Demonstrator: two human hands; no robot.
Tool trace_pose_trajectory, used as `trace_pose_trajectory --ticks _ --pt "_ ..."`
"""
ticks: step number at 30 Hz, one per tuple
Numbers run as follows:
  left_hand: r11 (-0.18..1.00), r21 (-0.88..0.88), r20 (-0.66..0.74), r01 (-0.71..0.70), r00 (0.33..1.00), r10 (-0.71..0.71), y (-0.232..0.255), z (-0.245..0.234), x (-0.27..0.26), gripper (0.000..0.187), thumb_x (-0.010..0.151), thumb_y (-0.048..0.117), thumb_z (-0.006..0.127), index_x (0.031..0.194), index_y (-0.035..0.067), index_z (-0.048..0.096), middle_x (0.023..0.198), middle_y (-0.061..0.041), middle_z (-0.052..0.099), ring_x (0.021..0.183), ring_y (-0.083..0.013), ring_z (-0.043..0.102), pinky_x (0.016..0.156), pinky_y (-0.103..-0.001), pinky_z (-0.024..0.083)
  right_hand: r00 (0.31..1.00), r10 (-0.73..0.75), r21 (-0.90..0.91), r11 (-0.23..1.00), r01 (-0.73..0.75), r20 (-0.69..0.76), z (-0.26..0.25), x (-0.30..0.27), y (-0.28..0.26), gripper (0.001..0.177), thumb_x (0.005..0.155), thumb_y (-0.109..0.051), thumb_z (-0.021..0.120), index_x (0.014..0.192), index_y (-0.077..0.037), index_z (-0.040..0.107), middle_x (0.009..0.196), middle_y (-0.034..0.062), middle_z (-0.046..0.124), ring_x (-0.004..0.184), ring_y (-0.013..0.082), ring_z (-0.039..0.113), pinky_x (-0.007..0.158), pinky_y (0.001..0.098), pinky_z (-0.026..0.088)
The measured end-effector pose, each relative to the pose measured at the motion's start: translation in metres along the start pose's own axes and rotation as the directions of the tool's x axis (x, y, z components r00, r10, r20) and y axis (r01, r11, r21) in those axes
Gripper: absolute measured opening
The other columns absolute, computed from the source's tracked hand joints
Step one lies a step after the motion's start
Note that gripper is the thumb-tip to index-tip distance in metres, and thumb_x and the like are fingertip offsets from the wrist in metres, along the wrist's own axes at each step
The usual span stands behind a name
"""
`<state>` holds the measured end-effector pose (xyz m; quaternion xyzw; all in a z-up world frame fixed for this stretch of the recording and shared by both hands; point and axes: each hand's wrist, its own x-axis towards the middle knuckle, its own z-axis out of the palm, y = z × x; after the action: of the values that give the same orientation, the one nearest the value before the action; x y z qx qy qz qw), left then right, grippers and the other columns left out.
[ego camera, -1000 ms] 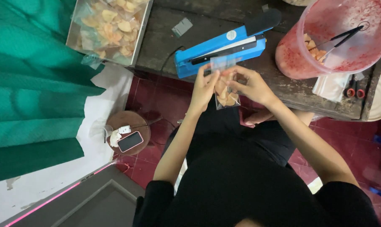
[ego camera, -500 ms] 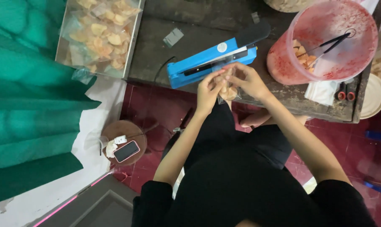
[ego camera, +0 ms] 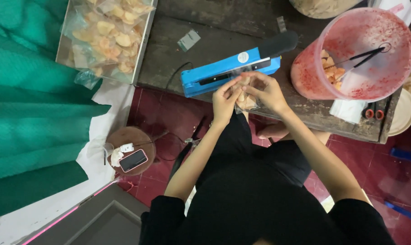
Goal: Manually filling small plastic bags with snack items and sealing them using a heat sealer.
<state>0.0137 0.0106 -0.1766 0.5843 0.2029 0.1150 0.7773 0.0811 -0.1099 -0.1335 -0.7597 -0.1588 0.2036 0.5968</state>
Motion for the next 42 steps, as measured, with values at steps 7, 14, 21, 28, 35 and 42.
trace_pose_trajectory --ticks 7,14,21,28,35,42 --pt "1.000 -0.027 -0.013 0.008 1.000 -0.009 -0.010 0.000 0.003 0.032 0.086 0.010 0.072 0.117 0.011 0.068 0.117 -0.014 0.064 0.105 -0.0291 0.063 0.084 -0.036 0.054 0.997 0.047 0.087 0.995 -0.042 -0.056 0.004 0.002 0.002 0.036 0.078 -0.012 0.080 0.111 -0.012 0.068 0.075 0.0019 0.062 0.070 0.0071 0.060 0.062 0.0202 0.052" --pt "0.999 -0.049 -0.010 0.013 1.000 -0.013 -0.007 0.003 0.001 0.033 0.085 0.007 0.071 0.118 0.010 0.067 0.120 -0.015 0.062 0.106 -0.0292 0.062 0.082 -0.033 0.055 0.993 0.090 0.127 0.989 -0.081 -0.073 0.003 -0.001 -0.001 0.036 0.075 -0.009 0.081 0.110 -0.011 0.069 0.077 0.0013 0.064 0.072 0.0067 0.062 0.065 0.0211 0.054" --pt "0.996 -0.089 -0.006 0.019 1.000 -0.020 -0.005 0.004 0.000 0.034 0.086 0.006 0.070 0.119 0.010 0.067 0.120 -0.011 0.062 0.101 -0.0171 0.064 0.082 -0.028 0.055 0.992 0.089 0.112 0.991 -0.079 -0.087 0.003 -0.002 -0.006 0.037 0.074 -0.009 0.081 0.109 -0.010 0.070 0.081 0.0020 0.064 0.074 0.0065 0.061 0.069 0.0227 0.055" --pt "0.998 -0.055 0.003 0.019 1.000 -0.019 -0.007 0.002 0.001 0.035 0.086 0.006 0.069 0.121 0.013 0.066 0.124 -0.009 0.061 0.106 -0.0181 0.062 0.085 -0.028 0.055 0.995 0.059 0.095 0.994 -0.051 -0.084 0.001 0.000 0.004 0.037 0.075 -0.010 0.082 0.109 -0.009 0.069 0.082 0.0032 0.064 0.076 0.0089 0.062 0.070 0.0264 0.056" --pt "1.000 -0.016 0.074 -0.008 0.997 0.009 -0.007 -0.004 0.001 0.039 0.087 0.004 0.068 0.125 0.013 0.064 0.131 -0.011 0.057 0.114 -0.0254 0.059 0.092 -0.035 0.051 1.000 0.005 0.037 0.999 -0.004 -0.019 -0.004 -0.006 -0.005 0.038 0.079 -0.008 0.077 0.115 -0.009 0.067 0.085 0.0068 0.061 0.075 0.0125 0.062 0.065 0.0291 0.055" --pt "0.997 -0.073 0.201 0.002 0.979 0.013 0.013 0.001 -0.023 0.041 0.085 0.007 0.072 0.125 0.014 0.064 0.128 -0.008 0.058 0.111 -0.0164 0.058 0.090 -0.033 0.052 0.999 -0.036 0.105 0.994 0.039 -0.035 -0.017 -0.035 -0.007 0.044 0.076 -0.002 0.076 0.119 -0.006 0.065 0.098 0.0101 0.063 0.081 0.0124 0.061 0.067 0.0303 0.056"
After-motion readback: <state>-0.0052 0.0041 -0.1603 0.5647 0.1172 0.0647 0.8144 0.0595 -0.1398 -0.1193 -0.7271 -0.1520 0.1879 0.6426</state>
